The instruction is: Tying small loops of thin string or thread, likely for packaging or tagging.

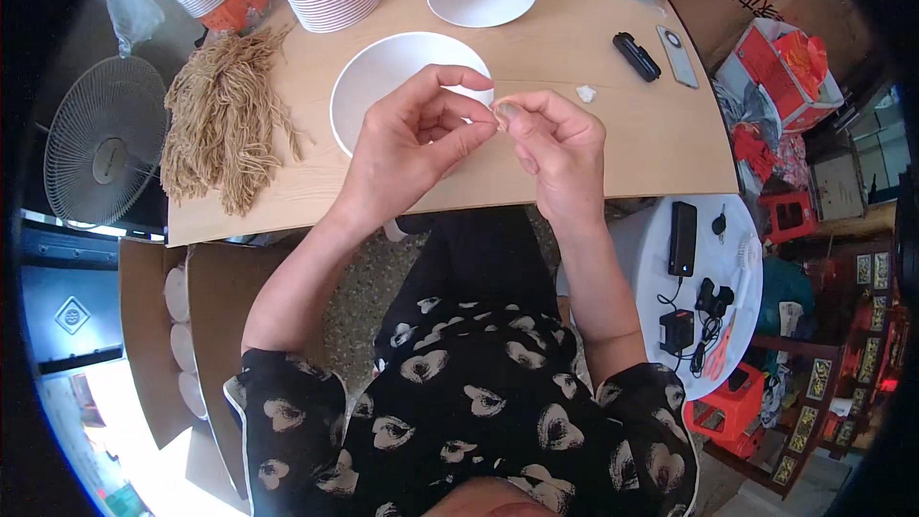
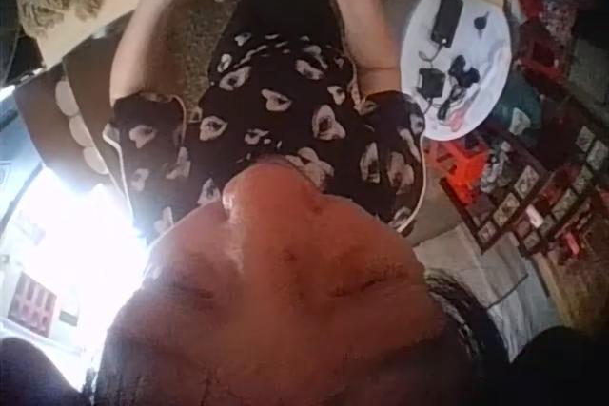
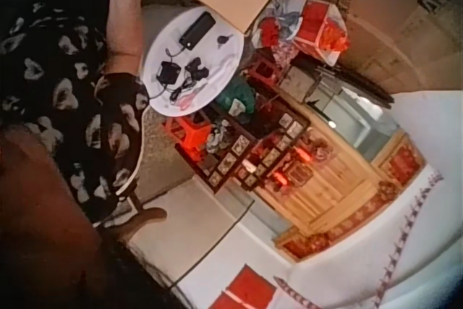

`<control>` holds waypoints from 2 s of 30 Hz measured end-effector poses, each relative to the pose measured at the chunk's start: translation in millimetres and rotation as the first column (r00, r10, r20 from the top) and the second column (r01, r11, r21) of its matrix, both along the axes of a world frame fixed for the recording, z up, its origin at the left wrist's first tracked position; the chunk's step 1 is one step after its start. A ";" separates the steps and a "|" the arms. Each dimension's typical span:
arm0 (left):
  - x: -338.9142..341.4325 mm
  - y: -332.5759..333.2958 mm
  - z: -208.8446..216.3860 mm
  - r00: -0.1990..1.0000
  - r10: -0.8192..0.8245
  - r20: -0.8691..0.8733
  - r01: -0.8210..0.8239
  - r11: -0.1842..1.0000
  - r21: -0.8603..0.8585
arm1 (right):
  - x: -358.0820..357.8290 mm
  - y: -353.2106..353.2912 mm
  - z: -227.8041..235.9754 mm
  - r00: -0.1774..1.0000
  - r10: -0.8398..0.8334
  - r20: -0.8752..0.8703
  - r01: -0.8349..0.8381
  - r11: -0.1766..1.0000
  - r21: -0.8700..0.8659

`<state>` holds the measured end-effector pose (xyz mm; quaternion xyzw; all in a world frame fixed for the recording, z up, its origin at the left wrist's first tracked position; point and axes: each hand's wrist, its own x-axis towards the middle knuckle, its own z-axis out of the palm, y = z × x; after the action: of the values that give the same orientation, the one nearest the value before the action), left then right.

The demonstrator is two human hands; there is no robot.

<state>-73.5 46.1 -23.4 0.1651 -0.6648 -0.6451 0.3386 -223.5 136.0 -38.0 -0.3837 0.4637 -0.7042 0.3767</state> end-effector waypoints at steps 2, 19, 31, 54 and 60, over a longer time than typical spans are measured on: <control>0.2 2.5 -2.0 0.998 0.067 -0.016 -0.068 0.993 -0.099 | 4.2 1.6 2.3 1.000 -0.014 -0.021 0.014 1.000 0.006; 12.2 -12.4 2.3 0.990 0.027 0.141 -0.026 1.000 -0.005 | -0.5 -3.0 16.9 0.998 0.033 0.047 -0.033 0.999 0.001; 18.3 -33.8 4.4 0.921 -0.354 0.160 0.274 0.884 0.377 | -7.8 -1.5 -2.6 0.938 -0.107 -0.329 0.056 0.985 -0.161; 10.2 -19.0 -2.0 0.979 -0.112 0.171 0.078 0.978 0.195 | 17.8 0.5 -22.0 0.850 -0.264 -0.457 0.184 0.960 -0.211; 9.6 -15.9 -6.4 0.992 -0.028 0.125 0.029 1.000 -0.002 | 17.2 3.2 -8.7 0.955 -0.081 -0.285 0.093 0.995 0.027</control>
<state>-63.9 30.2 -29.8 0.1950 -0.6883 -0.6370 0.2873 -206.3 139.2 -46.7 -0.4521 0.5432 -0.6486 0.2826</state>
